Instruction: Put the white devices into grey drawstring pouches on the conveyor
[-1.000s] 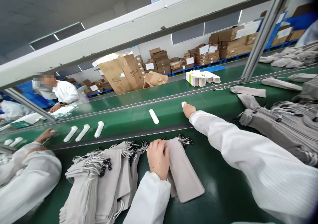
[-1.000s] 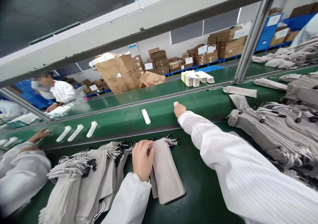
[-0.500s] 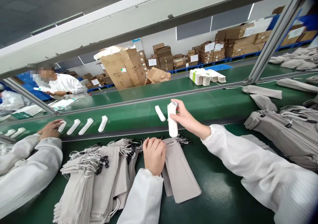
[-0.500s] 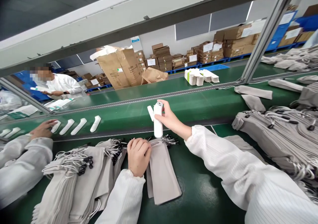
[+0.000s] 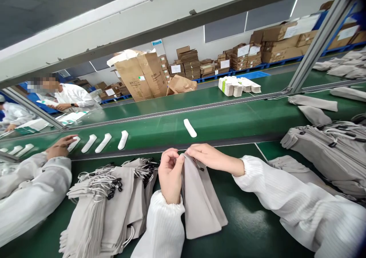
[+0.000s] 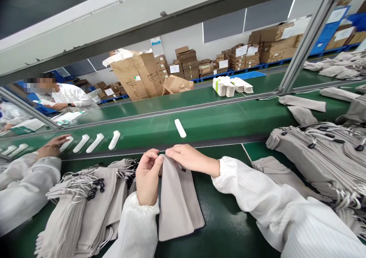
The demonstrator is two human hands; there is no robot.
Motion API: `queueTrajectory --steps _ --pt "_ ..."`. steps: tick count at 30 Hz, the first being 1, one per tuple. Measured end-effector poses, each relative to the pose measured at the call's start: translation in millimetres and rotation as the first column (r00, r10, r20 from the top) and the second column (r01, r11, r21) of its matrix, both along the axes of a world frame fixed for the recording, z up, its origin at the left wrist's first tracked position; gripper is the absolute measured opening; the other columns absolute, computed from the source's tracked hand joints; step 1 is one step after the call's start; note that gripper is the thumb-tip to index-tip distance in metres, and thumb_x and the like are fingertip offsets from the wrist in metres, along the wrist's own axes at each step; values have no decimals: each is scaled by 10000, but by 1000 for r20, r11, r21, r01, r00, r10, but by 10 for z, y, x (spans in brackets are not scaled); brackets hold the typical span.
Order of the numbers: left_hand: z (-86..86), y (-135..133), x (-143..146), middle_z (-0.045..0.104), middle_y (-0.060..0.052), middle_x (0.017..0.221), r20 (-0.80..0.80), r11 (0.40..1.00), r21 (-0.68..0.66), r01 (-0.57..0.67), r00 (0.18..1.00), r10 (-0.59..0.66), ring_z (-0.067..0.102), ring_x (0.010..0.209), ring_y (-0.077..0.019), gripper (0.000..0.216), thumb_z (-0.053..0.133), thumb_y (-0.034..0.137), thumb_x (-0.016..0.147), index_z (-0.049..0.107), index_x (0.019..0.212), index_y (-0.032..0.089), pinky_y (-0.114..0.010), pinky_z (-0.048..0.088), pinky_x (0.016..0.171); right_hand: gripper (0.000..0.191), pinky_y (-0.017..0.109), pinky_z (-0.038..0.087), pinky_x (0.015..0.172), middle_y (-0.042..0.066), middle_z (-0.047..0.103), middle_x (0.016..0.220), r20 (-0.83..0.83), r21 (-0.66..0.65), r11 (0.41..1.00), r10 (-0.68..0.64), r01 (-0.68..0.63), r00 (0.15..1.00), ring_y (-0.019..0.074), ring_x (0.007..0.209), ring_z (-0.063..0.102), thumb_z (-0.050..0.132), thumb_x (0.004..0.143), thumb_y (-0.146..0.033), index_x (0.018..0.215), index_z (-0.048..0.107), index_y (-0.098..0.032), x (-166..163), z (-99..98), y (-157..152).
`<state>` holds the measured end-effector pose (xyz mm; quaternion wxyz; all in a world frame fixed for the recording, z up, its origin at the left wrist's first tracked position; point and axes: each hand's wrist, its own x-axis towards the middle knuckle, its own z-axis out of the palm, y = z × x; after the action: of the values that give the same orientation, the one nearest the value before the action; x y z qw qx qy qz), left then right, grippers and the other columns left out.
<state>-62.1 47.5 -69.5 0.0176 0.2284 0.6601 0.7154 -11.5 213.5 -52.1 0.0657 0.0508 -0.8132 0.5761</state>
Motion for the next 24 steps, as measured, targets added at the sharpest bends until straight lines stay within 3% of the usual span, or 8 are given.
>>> queueTrajectory --steps 3,7,10,12,16,20,22,24 --pt "103 -76 -76 573 -7 917 206 995 95 -24 979 4 465 601 -56 310 812 338 711 563 781 168 -176 335 497 271 214 262 466 -55 396 638 121 -269 962 84 -49 989 65 500 320 579 912 -439 829 556 -182 55 73 72" --pt "135 -133 -154 409 76 641 247 951 264 -163 964 97 280 457 -40 305 752 368 774 498 795 201 -165 203 415 195 189 154 436 -108 161 616 -5 -713 701 -39 24 999 44 457 80 637 886 -332 919 476 -227 174 359 283" --pt "3 -61 -144 524 23 787 -10 992 85 -95 995 97 396 541 -66 174 686 297 830 572 924 205 -191 341 494 173 177 282 446 -109 159 605 -93 -793 598 -304 114 948 58 450 108 625 877 -259 931 462 -237 130 585 423" --pt "-149 -19 -125 570 -32 985 -234 985 -148 -89 971 53 498 684 -106 219 663 198 821 616 1034 216 -247 444 640 149 206 443 557 -110 201 594 -206 -763 614 -529 204 823 66 442 202 592 882 -248 946 457 -247 -3 637 498" --pt "-494 -36 -80 594 -55 1002 -453 871 -460 -174 890 -61 549 990 -219 261 609 25 750 652 932 207 -383 458 907 182 373 528 845 -59 486 667 -519 -364 746 -660 558 543 139 604 570 474 933 -326 1106 468 -268 -391 368 660" --pt "-743 -49 -97 621 -42 1003 -442 790 -568 -230 895 -57 551 972 -212 286 655 20 710 643 925 208 -355 474 848 578 463 505 900 207 631 1242 -554 424 592 -430 686 713 330 1110 645 498 871 -353 1409 375 -183 -948 -437 940" --pt "-784 -43 -113 628 -32 983 -490 734 -613 -293 869 -63 544 944 -212 210 670 79 746 636 900 217 -362 457 813 566 483 532 738 272 654 1159 -462 608 513 -393 606 795 391 993 681 475 836 -384 1343 460 -134 -1253 -936 1107" --pt "-769 -45 -102 629 -23 957 -524 685 -647 -334 848 -81 534 920 -207 108 660 148 803 623 872 221 -372 431 803 454 466 496 535 190 684 754 -356 671 509 -417 539 836 390 645 682 476 763 -368 1157 572 -162 -1466 -1363 1253"
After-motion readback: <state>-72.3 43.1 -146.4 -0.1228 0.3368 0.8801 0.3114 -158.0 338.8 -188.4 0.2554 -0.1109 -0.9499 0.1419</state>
